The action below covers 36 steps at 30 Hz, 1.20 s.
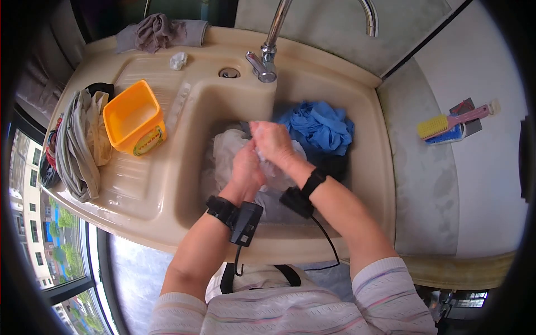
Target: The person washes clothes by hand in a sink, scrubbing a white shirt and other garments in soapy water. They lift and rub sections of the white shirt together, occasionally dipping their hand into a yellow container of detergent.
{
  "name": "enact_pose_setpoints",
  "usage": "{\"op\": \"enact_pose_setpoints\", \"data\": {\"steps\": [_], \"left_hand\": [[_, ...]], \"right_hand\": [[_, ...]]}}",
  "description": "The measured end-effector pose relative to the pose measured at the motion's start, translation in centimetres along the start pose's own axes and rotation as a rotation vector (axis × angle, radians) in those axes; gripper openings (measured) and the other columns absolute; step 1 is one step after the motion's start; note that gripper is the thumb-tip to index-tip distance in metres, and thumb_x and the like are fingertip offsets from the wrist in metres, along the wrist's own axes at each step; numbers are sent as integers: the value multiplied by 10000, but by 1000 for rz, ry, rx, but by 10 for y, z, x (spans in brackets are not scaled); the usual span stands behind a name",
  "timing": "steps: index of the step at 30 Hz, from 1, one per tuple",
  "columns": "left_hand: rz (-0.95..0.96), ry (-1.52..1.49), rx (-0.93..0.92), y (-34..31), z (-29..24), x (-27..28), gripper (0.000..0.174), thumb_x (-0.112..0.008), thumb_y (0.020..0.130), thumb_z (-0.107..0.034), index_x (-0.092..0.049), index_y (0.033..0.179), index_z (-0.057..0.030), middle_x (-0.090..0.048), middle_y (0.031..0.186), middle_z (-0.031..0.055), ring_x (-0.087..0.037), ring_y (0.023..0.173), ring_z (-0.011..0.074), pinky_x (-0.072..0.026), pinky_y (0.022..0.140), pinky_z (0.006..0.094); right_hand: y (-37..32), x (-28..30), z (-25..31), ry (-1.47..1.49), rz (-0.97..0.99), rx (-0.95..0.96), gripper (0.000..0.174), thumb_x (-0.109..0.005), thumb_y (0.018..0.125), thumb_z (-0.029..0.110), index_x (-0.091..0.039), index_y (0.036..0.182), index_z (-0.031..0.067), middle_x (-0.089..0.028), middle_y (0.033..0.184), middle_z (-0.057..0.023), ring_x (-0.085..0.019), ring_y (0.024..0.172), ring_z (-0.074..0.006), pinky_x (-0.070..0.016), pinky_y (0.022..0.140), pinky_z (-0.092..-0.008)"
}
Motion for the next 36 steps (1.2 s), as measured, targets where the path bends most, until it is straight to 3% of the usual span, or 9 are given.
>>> {"op": "enact_pose_setpoints", "data": {"steps": [6,8,10,12,13,18,21,28,36], "left_hand": [[162,-56,-121,30,5,44,248,-387,906,-271,-544,893,-79,-571,826,49,-542,749,170,-449,659,306],[984,-381,-76,37,9,51,286,-377,891,-261,-540,1043,-81,-572,895,47,-547,864,191,-457,722,363],[997,-554,-54,33,22,27,305,-367,897,-263,-528,1078,-77,-565,894,46,-541,860,186,-453,728,361],[16,115,27,18,18,8,294,-345,906,-271,-533,1028,-80,-564,907,57,-541,868,205,-449,743,363],[-74,137,23,6,11,-4,291,-327,913,-281,-532,963,-81,-570,931,72,-543,887,223,-450,750,367],[479,298,-479,49,19,60,219,-428,893,-254,-544,892,-68,-599,860,42,-574,796,160,-460,655,336],[-3,122,17,0,6,-4,229,-482,872,-305,-525,829,-85,-569,821,60,-567,767,194,-475,676,354],[-163,516,-325,11,-26,6,343,-505,862,-330,-502,644,-66,-462,608,6,-427,569,118,-341,508,271],[-94,527,-419,18,-9,5,333,-485,888,-314,-533,660,-77,-443,590,-26,-402,560,85,-328,504,253]], "right_hand": [[-34,5,38,134,-152,186,293,-475,831,283,-591,690,55,-594,697,-179,-585,665,-356,-466,583,-445],[-44,3,46,51,-154,315,277,-490,820,277,-586,689,52,-589,686,-183,-587,668,-350,-466,591,-442],[-20,3,11,74,-117,-39,269,-502,830,256,-572,661,58,-569,645,-180,-572,634,-347,-451,529,-436],[-6,4,-15,-38,-108,-78,281,-495,838,254,-562,651,55,-564,633,-177,-563,618,-355,-442,520,-437],[-8,6,-13,-28,-165,-30,290,-495,840,254,-551,642,51,-560,626,-177,-556,609,-363,-438,519,-439],[-41,18,47,115,-189,203,319,-514,836,275,-498,621,41,-545,617,-174,-537,616,-380,-420,520,-436],[-18,7,-19,103,-81,-89,351,-526,839,330,-512,651,34,-548,638,-172,-530,581,-333,-401,505,-398],[-43,54,-42,357,696,-138,359,-638,773,326,-538,652,4,-431,580,10,-365,593,-58,-324,503,-246],[-29,42,-74,1156,311,-538,174,-585,715,49,-561,881,4,-579,819,-33,-542,771,-119,-432,661,-235]]}}
Point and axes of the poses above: each hand's wrist, its own y-axis towards the middle knuckle, its own x-axis out of the back of the hand, z = x × y, the point moved 2 cm from there along y, towards the middle knuckle
